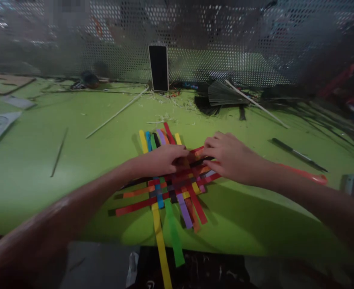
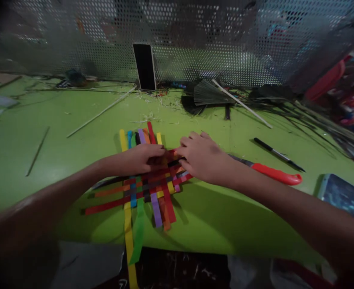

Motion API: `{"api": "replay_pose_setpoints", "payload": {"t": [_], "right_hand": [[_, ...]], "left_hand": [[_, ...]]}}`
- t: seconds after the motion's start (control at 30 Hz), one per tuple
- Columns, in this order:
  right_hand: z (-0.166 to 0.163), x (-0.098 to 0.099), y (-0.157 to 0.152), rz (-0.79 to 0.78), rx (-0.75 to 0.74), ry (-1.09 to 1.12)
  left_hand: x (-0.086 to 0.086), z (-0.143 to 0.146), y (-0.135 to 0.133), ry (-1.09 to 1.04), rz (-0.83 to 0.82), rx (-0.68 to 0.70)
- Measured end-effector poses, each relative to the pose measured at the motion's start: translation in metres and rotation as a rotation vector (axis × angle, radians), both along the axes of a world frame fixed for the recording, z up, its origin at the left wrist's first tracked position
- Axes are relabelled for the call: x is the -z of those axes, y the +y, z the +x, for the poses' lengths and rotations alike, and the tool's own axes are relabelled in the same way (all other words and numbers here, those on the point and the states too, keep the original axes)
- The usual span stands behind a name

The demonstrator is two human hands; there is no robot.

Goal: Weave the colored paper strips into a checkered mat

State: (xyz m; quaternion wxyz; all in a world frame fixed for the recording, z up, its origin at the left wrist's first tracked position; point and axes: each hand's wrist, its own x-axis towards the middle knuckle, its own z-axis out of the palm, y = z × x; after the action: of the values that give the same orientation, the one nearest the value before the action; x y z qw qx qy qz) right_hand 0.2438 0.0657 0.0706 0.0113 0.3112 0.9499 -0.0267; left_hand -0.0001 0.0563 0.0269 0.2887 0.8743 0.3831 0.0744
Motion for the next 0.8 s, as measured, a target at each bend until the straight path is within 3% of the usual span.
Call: {"api": "replay_pose_setpoints", "payload": {"t": [0.2,0.33,0.57,0.8], "right_hand": [[0.017,0.029,-0.011,0.062,0.072,0.034],[0.023,0.045,-0.01,0.085,0.109,0.12],[0.027,0.041,-0.006,0.111,0.09,0.387],[0.039,0.041,0.001,0.148,0.079,0.395]], "left_hand": [[-0.019,0.012,0.014,0.003,-0.237,0.048],[-0.022,0.015,0.02,0.04,-0.281,0.048],[-0.014,0.008,0.017,0.043,-0.209,0.039],[-0.015,0.009,0.01,0.057,-0.178,-0.013]]}}
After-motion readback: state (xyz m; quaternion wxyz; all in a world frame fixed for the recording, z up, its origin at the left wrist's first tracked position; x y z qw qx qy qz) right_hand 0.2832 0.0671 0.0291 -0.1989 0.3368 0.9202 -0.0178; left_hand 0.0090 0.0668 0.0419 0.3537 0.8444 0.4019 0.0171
